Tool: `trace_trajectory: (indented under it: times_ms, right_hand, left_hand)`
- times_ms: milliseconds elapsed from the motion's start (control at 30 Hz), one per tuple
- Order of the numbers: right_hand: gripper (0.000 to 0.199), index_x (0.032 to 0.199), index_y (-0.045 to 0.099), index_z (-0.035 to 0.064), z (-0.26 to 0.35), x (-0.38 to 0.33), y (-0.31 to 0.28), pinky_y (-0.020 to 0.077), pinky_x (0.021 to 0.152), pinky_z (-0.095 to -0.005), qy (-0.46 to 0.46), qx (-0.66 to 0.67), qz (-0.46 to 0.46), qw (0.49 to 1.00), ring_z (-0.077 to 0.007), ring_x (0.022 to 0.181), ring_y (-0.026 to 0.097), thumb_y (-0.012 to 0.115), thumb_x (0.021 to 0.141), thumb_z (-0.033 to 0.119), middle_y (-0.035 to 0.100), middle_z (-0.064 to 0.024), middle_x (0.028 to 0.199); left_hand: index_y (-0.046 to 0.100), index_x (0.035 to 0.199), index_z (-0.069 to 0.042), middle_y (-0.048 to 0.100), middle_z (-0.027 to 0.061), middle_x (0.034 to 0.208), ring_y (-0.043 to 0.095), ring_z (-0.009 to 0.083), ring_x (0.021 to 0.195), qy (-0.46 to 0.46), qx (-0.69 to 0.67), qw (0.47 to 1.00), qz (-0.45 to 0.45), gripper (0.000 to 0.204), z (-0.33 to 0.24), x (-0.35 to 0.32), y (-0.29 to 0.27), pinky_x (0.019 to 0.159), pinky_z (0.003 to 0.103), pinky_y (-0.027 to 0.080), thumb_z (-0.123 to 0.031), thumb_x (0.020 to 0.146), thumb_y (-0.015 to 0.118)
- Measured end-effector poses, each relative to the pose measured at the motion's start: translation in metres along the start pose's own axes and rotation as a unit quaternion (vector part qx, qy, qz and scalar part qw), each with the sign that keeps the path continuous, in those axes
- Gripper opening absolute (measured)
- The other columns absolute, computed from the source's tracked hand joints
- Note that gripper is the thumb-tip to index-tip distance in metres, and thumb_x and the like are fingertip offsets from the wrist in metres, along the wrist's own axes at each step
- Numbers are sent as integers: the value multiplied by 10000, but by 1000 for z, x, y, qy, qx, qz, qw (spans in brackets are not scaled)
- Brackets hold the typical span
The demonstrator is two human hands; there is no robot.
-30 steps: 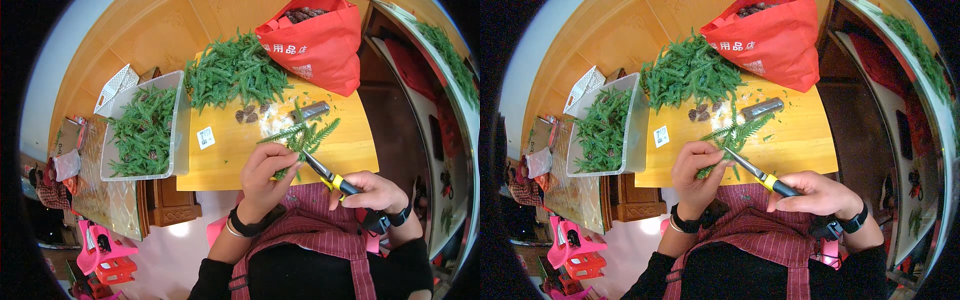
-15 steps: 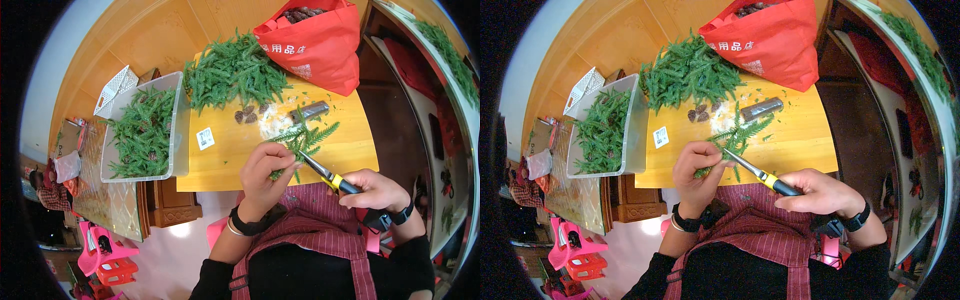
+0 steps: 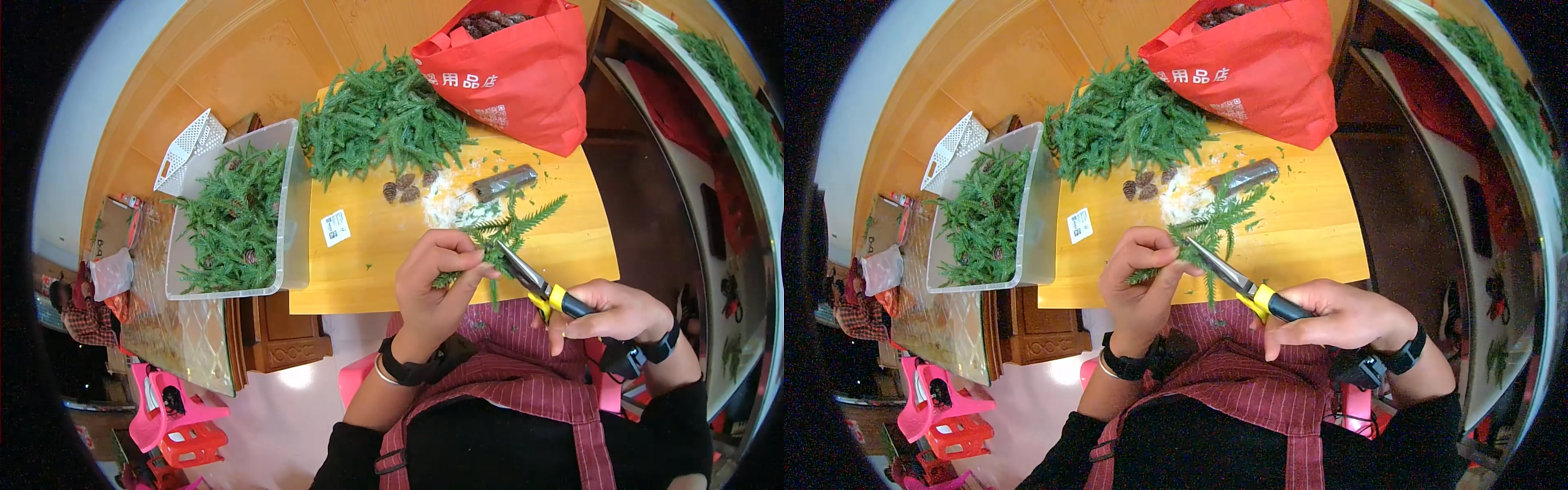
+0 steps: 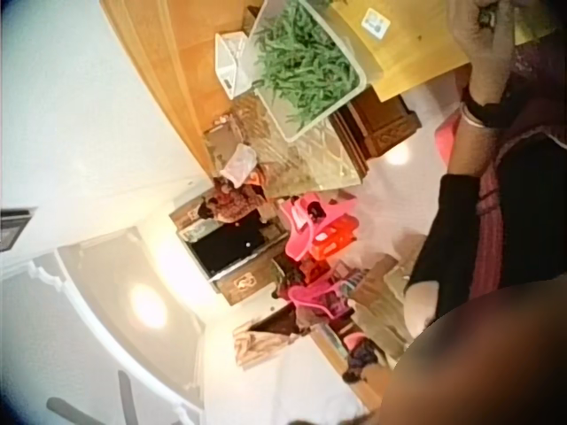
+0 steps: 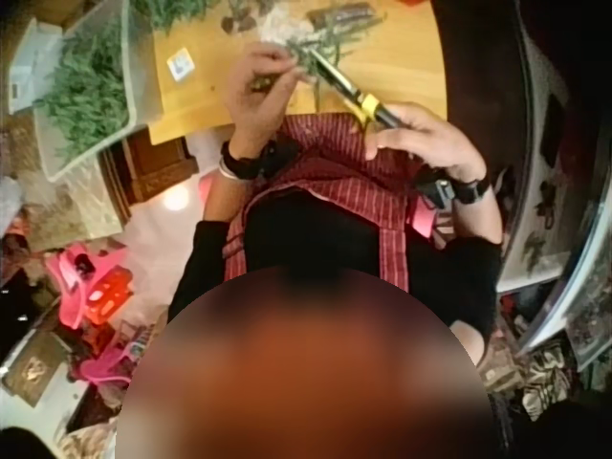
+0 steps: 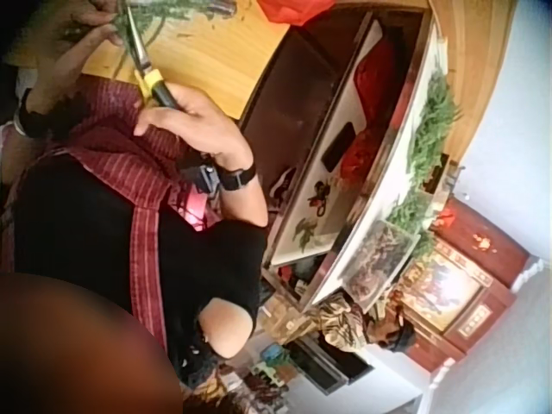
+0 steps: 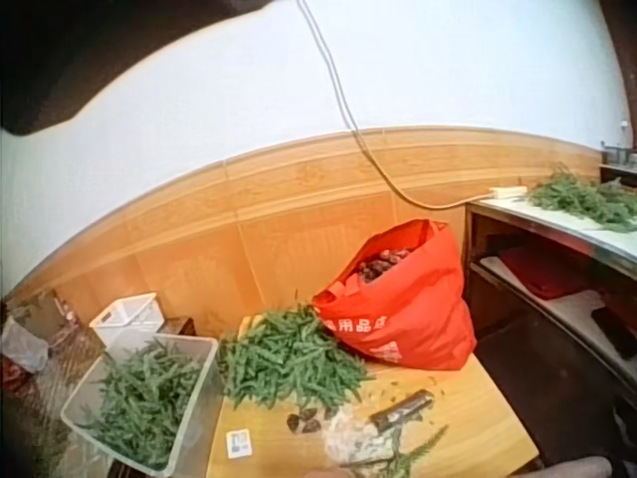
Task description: Trimming and sorting green leafy plant sprigs using pliers.
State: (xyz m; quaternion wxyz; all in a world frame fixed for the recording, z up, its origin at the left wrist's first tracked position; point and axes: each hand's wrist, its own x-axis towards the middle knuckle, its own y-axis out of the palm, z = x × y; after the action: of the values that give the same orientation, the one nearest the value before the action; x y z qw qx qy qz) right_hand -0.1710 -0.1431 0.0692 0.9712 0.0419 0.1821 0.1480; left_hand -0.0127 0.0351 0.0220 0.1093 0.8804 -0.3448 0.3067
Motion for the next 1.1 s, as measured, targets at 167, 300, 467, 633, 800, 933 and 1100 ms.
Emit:
trace_trajectory:
  times_ms: [167, 300, 467, 633, 800, 933, 1100]
  right_hand:
    - [178, 955, 622, 5, 9, 0, 1, 395, 871, -295, 11, -64, -15, 998, -169, 946, 555, 537, 835, 106, 650, -52, 929]
    - [164, 930, 619, 19, 12, -1, 0, 421, 825, -273, 33, -102, -14, 994, -145, 883, 576, 532, 843, 129, 649, -43, 924]
    - [154, 895, 606, 29, 13, -2, -3, 440, 778, -265, 41, -146, -4, 988, -134, 815, 588, 531, 841, 151, 651, -37, 865]
    - [180, 896, 593, 29, 18, -3, -5, 454, 676, -281, 104, -190, -4, 976, -149, 719, 585, 558, 809, 183, 625, -47, 776]
    - [198, 797, 534, 11, 17, -4, -2, 427, 599, -318, 61, -250, -50, 965, -196, 630, 558, 572, 796, 205, 552, -101, 688]
    - [249, 721, 481, 9, 14, -4, 0, 408, 558, -373, 8, -319, -71, 945, -282, 579, 534, 574, 794, 229, 505, -150, 628]
    - [268, 711, 482, 7, 20, -4, 3, 416, 576, -409, 3, -353, -88, 931, -350, 614, 533, 583, 792, 241, 518, -175, 645]
  left_hand:
    - [525, 828, 25, 500, 141, 907, 561, 168, 770, -4, 14, 1000, -15, 155, 4, -2, 2, 636, 312, 580, 146, 741, 566]
    - [538, 816, 11, 528, 133, 883, 562, 170, 758, 10, 24, 999, -30, 162, 0, 1, 5, 634, 293, 549, 133, 726, 594]
    - [590, 786, -7, 570, 102, 816, 573, 193, 715, 63, 102, 992, -34, 184, -3, 2, 4, 613, 261, 459, 73, 663, 702]
    - [591, 785, -9, 575, 102, 816, 575, 191, 718, 55, 106, 992, -29, 177, -1, -1, 3, 614, 260, 461, 71, 668, 698]
    - [588, 784, -3, 572, 105, 826, 579, 183, 726, 38, 96, 994, -32, 156, 1, -3, 5, 617, 260, 479, 83, 687, 674]
    - [537, 799, 17, 529, 133, 883, 563, 161, 754, -14, 5, 1000, -25, 124, 4, -5, 7, 631, 297, 557, 111, 745, 596]
    - [528, 798, 21, 519, 138, 904, 565, 161, 762, -54, -65, 996, -27, 123, 4, -6, 8, 628, 298, 563, 116, 750, 589]
